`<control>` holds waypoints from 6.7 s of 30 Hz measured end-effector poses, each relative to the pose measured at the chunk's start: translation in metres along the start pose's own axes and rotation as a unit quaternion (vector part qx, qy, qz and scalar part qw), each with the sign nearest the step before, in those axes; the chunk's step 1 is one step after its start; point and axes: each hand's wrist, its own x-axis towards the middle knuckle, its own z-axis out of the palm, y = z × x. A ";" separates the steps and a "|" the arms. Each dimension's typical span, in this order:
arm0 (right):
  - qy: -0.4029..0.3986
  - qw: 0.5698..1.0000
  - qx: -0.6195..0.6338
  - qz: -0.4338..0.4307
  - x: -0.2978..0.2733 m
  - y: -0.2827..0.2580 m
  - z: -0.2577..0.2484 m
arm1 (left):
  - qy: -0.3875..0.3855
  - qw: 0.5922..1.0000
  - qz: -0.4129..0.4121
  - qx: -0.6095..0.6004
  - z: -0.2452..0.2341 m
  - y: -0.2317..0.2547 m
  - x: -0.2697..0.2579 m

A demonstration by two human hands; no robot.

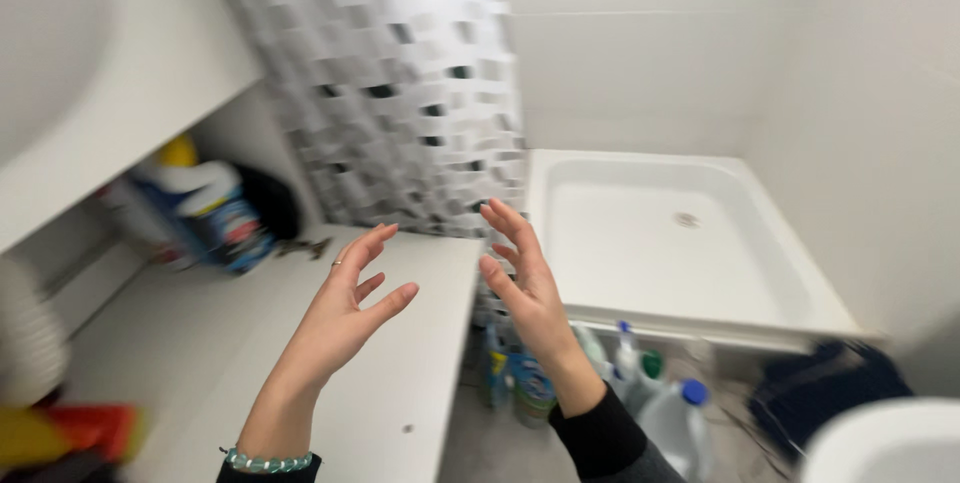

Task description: The person empties a cabinet under the bathroom sink by taking out several bottles of cleaning products, toiletries, and sponges, placing them on the floor and sink counter.

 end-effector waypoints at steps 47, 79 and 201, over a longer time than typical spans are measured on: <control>-0.177 0.982 -0.064 0.027 0.176 0.177 0.310 | 0.380 0.898 -0.112 0.194 -0.201 -0.245 0.117; -0.068 0.991 -0.089 0.074 -0.039 0.006 -0.067 | -0.148 0.989 -0.001 -0.026 0.086 -0.046 0.002; -0.210 0.975 -0.062 0.021 0.112 0.102 0.249 | 0.472 0.861 0.008 0.187 -0.120 -0.163 0.031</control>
